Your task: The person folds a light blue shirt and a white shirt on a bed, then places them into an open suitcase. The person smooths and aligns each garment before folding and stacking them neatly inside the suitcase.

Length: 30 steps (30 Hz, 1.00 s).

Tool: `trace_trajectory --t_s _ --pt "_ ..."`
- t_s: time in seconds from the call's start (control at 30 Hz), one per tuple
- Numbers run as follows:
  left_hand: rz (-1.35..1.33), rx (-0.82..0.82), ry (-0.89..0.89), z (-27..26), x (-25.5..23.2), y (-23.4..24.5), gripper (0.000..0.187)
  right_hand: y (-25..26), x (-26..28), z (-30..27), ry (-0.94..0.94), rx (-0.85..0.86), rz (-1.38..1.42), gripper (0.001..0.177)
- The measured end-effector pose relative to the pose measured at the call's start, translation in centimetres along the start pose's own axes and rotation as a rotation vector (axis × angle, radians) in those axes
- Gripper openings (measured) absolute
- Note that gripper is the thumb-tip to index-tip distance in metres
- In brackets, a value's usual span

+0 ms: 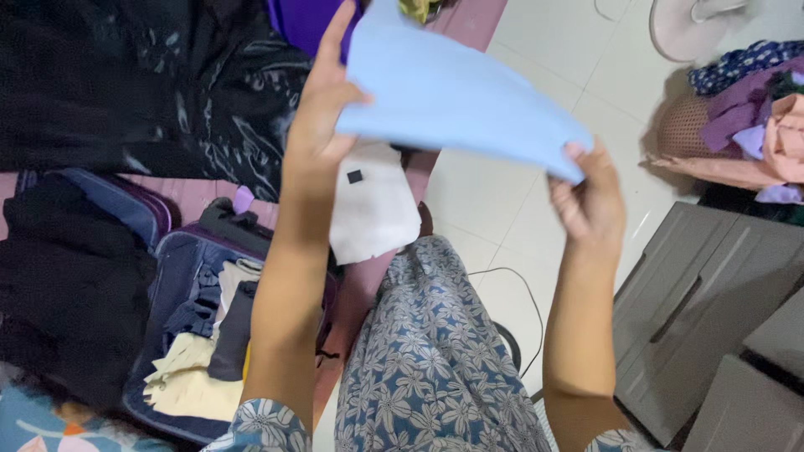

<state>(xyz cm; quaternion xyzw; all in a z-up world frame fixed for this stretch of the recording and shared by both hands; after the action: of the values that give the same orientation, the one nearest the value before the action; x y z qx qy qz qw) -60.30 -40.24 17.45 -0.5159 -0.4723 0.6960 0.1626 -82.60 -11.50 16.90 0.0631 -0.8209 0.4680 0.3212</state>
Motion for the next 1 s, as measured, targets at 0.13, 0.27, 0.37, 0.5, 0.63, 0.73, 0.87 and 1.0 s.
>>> trace_trajectory --t_s 0.13,0.27,0.37,0.5,0.63,0.73,0.87,1.0 --pt "0.201 -0.097 0.067 -5.8 -0.3 1.1 0.104 4.5 -7.3 -2.5 -0.198 0.001 -0.058 0.024" --pt "0.391 -0.393 0.425 -15.0 5.2 12.8 0.111 12.2 -22.4 -4.8 -0.459 0.042 -0.142 0.019" --pt "0.372 -0.452 0.527 -22.6 11.7 21.3 0.118 18.3 -32.8 -7.5 -0.693 -0.127 -0.124 0.023" --pt "0.530 -0.691 0.936 -31.9 17.5 28.4 0.103 21.7 -36.1 -8.2 -0.742 -0.262 -0.584 0.032" --pt "0.540 -0.605 0.870 -33.1 18.4 28.4 0.090 14.9 -31.1 -6.0 -0.456 -0.145 -1.516 0.074" --pt "0.868 -0.487 0.679 -31.3 17.6 25.6 0.064 3.8 -30.5 -4.4 -0.042 0.289 -1.678 0.106" --pt "0.763 -0.608 0.782 -30.8 21.9 20.5 0.054 -5.7 -31.4 -3.7 -0.019 0.529 -1.600 0.100" --pt "0.822 -0.380 0.128 -25.0 20.8 11.3 0.114 -5.8 -25.5 -0.6 -0.266 0.189 -1.392 0.077"
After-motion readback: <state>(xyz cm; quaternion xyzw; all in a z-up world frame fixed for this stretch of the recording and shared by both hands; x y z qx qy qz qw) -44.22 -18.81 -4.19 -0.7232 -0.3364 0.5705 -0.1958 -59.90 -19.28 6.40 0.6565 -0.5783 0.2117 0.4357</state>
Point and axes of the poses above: each hand's wrist, its own z-axis towards the middle knuckle, its own y-axis out of the back of the hand, x = y × z, the point moved 7 cm from there along z, towards the middle knuckle, and after that the axes turned 13 degrees about x, right-handed, at the moved point
